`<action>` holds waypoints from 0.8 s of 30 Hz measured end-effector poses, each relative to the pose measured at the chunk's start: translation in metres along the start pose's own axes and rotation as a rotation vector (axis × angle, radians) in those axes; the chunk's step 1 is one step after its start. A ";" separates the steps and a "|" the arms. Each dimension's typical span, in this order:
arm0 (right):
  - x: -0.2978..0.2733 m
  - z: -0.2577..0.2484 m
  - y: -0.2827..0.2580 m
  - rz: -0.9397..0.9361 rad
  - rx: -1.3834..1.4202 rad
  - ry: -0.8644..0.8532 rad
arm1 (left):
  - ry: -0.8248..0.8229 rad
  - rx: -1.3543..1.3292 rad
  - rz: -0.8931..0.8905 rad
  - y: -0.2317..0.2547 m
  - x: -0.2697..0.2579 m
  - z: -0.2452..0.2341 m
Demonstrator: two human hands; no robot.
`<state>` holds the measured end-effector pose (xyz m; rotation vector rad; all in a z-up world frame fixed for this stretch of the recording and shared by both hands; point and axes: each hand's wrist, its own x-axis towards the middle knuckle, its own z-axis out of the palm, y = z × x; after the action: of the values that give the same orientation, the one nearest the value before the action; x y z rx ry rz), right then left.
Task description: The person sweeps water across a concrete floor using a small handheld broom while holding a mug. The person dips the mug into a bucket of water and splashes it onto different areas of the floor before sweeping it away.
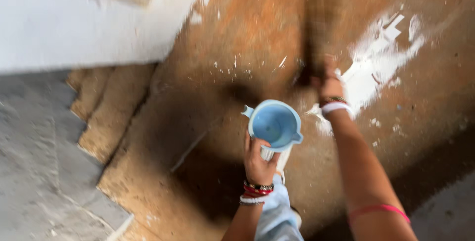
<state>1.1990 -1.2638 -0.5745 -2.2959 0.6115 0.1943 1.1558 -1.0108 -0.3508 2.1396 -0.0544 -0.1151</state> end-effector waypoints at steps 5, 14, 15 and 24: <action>-0.089 0.032 -0.099 -0.024 -0.360 -0.614 | 0.076 -0.030 -0.114 -0.002 -0.063 -0.063; -0.337 -0.049 -0.017 0.463 0.040 0.241 | 0.119 0.211 -0.118 -0.065 -0.174 -0.190; -0.338 -0.037 -0.006 0.472 0.032 0.239 | 0.145 0.193 -0.163 -0.077 -0.185 -0.195; -0.321 0.231 -0.030 0.205 0.064 -0.068 | 0.269 0.099 -0.279 -0.169 -0.245 -0.229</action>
<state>0.9421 -0.9649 -0.6204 -2.1546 0.8064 0.3437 0.9350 -0.7068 -0.3547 2.2331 0.4037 0.0143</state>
